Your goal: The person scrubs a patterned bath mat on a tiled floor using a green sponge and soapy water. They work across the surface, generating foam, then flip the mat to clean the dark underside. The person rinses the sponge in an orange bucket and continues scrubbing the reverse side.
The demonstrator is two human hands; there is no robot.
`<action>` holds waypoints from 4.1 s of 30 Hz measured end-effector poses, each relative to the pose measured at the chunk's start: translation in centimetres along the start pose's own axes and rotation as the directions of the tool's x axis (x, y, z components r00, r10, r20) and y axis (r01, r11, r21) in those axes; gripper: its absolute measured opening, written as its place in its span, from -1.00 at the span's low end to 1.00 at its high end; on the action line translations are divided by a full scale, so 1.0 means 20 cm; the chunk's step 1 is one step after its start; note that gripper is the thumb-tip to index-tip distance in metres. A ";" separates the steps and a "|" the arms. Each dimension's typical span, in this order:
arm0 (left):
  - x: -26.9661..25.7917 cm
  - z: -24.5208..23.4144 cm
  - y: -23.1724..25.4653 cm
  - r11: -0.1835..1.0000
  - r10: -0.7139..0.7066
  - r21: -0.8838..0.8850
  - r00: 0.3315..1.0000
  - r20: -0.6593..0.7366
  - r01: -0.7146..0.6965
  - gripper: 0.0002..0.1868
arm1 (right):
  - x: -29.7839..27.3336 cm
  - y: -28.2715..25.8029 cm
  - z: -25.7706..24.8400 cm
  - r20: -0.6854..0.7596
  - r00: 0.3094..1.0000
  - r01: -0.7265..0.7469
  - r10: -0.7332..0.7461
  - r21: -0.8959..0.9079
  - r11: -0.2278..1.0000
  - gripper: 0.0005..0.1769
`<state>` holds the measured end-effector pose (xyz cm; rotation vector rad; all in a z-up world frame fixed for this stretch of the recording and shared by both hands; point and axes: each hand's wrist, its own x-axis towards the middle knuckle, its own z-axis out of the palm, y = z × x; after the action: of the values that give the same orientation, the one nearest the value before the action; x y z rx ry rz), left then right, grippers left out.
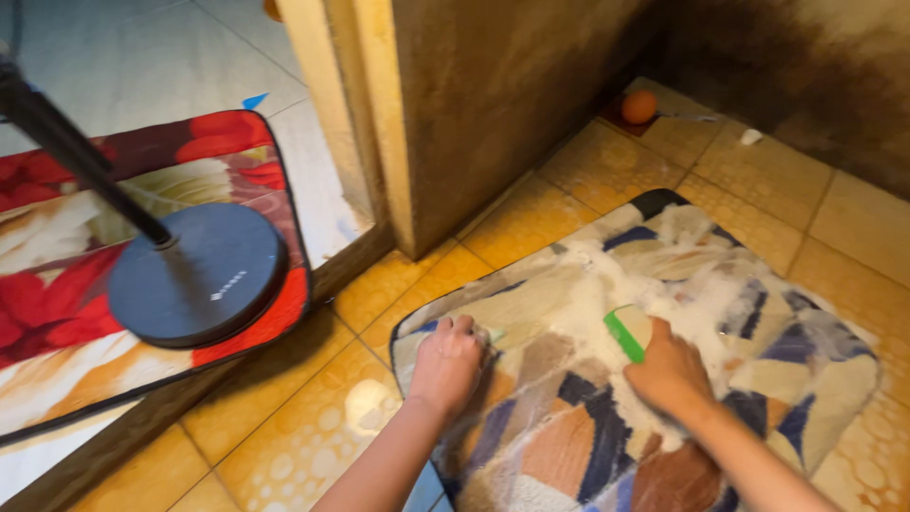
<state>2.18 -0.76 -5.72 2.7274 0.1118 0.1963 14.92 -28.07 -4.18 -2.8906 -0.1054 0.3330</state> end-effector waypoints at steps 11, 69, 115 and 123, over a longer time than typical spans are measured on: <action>-0.32 -0.25 -0.28 0.967 -0.254 0.061 0.954 0.157 0.247 0.05 | -0.10 -0.82 0.14 0.028 0.772 0.633 -0.635 0.053 0.772 0.05; -0.31 -0.21 -0.25 0.947 -0.315 0.025 0.914 0.255 0.320 0.10 | -0.15 -0.87 0.29 -0.148 0.730 0.657 -0.667 -0.117 0.745 0.15; -0.30 -0.25 -0.26 0.951 -0.284 0.215 0.902 0.325 0.222 0.04 | -0.14 -0.61 -0.02 -0.003 0.886 0.456 -0.464 -0.177 0.872 0.09; -0.23 -0.24 -0.27 0.948 -0.270 0.252 0.910 0.313 0.195 -0.12 | -0.65 -0.61 0.15 0.100 0.582 0.813 -0.807 -0.061 0.579 -0.07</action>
<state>-3.39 5.58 -4.17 2.8812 0.3782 -0.3850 1.03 -16.91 -1.42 -2.5418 -1.4493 0.2274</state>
